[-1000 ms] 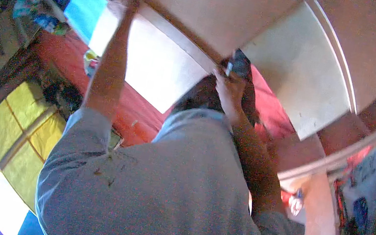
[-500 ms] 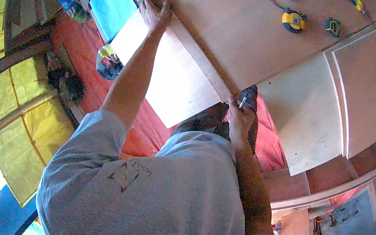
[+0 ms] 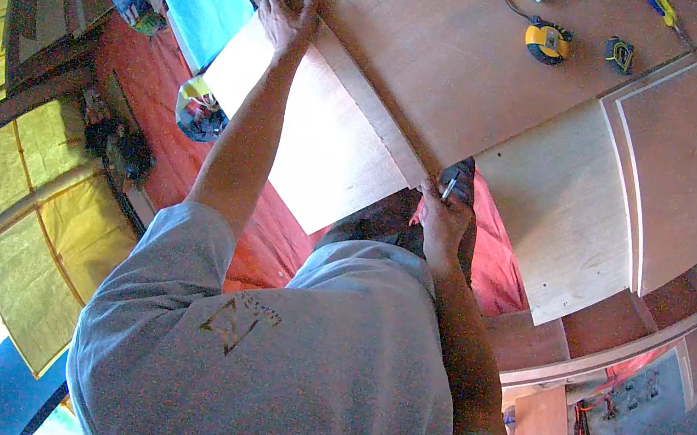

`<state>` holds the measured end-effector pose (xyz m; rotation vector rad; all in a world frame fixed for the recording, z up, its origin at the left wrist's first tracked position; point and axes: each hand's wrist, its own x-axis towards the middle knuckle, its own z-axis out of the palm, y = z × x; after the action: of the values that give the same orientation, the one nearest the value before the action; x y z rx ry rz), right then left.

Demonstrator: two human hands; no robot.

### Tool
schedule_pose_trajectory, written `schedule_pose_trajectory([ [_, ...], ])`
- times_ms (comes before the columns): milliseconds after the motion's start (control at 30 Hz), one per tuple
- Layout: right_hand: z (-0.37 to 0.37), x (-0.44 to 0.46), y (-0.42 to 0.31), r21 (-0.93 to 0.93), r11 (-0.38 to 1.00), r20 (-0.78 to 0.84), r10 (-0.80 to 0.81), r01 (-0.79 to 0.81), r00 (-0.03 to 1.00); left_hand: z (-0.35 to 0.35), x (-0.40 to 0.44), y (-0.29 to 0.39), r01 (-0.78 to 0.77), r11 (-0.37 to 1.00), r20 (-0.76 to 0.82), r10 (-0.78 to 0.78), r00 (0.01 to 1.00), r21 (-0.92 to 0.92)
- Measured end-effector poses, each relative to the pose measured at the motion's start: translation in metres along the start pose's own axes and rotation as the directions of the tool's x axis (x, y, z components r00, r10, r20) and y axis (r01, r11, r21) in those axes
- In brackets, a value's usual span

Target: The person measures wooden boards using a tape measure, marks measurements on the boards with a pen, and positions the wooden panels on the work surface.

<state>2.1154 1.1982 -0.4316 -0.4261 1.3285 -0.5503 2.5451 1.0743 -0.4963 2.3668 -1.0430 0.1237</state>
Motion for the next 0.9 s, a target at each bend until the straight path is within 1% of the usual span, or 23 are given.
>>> schedule_pose_trajectory([
  [133, 0.001, 0.000, 0.000, -0.003, 1.000, -0.007, 0.017, -0.017, 1.000, -0.001, 0.001, 0.002, 0.011, 1.000, -0.011, -0.011, 1.000, 0.029],
  [200, 0.002, 0.000, 0.000, -0.001, 1.000, -0.019, 0.016, -0.016, 1.000, -0.003, 0.000, 0.003, 0.044, 0.999, 0.025, -0.044, 0.999, 0.015],
  [333, 0.002, -0.002, -0.004, -0.031, 0.999, -0.014, 0.015, -0.015, 1.000, -0.002, 0.001, 0.004, 0.019, 1.000, -0.007, -0.019, 1.000, 0.021],
  [500, -0.001, 0.000, -0.001, -0.019, 1.000, 0.000, 0.010, -0.010, 1.000, -0.003, 0.001, 0.005, 0.011, 1.000, 0.001, -0.011, 1.000, 0.023],
  [633, 0.002, -0.005, -0.008, -0.004, 0.999, -0.010, 0.040, -0.040, 0.999, -0.007, 0.003, 0.012, 0.029, 1.000, 0.021, -0.030, 0.999, 0.011],
  [733, 0.006, -0.005, -0.011, -0.028, 0.998, -0.029, 0.049, -0.050, 0.998, -0.006, 0.001, 0.010, 0.021, 0.999, 0.008, -0.021, 1.000, 0.027],
  [767, 0.006, -0.005, -0.012, -0.045, 0.998, -0.043, 0.052, -0.054, 0.998, -0.005, 0.000, 0.010, 0.000, 0.999, -0.027, 0.001, 1.000, 0.034],
  [800, 0.005, -0.004, -0.010, -0.047, 0.997, -0.043, 0.051, -0.053, 0.998, -0.003, 0.000, 0.009, -0.020, 0.999, -0.063, 0.023, 0.998, 0.043],
  [900, 0.002, -0.001, -0.006, -0.076, 0.997, -0.021, 0.019, -0.021, 1.000, 0.000, 0.001, 0.006, -0.036, 0.997, -0.074, 0.041, 0.996, 0.066],
])
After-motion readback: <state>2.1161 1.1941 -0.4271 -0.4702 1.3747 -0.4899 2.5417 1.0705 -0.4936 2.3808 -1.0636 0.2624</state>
